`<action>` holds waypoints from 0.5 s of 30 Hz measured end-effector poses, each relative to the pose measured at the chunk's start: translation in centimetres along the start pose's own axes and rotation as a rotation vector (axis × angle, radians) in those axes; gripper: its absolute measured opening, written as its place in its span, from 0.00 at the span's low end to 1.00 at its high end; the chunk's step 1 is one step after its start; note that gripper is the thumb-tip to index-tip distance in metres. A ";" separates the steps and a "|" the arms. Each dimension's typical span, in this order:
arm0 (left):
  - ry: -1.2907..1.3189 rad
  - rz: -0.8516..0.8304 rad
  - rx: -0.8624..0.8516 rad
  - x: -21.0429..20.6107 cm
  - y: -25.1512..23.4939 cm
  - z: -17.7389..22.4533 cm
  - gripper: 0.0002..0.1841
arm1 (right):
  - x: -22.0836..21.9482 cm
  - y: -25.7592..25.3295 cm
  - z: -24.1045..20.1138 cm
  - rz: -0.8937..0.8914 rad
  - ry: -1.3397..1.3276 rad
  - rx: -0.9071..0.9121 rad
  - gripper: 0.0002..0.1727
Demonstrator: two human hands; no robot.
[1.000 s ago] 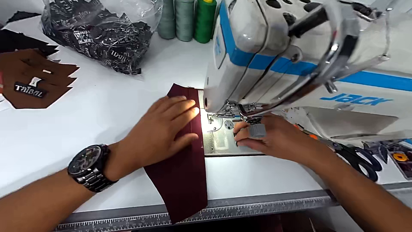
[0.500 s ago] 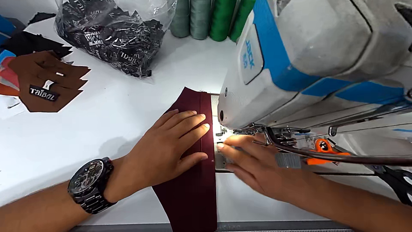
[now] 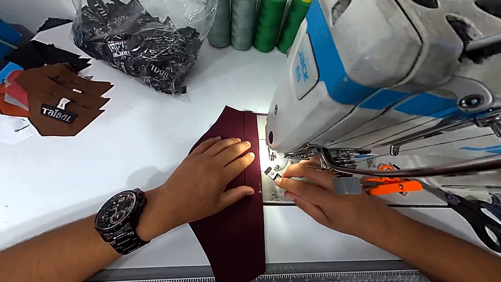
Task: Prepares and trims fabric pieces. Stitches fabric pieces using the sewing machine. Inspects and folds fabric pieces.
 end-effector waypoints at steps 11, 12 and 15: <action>-0.005 -0.003 0.005 -0.2 0.1 -0.1 0.32 | 0.0 0.3 0.7 0.028 0.008 -0.052 0.14; -0.003 -0.005 0.005 -0.2 0.1 -0.1 0.31 | -0.1 0.1 0.7 0.005 0.007 -0.043 0.14; -0.003 -0.007 0.003 -0.1 0.0 0.0 0.31 | -0.8 0.0 0.6 -0.087 0.028 0.017 0.16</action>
Point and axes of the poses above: each hand's wrist, its own y-axis away from the middle knuckle, its own x-axis out of the back of the hand, z = x × y, the point moved 3 cm from there along -y, towards the middle knuckle, and after that the axes turned 2 degrees about -y, right-handed, at the moved point
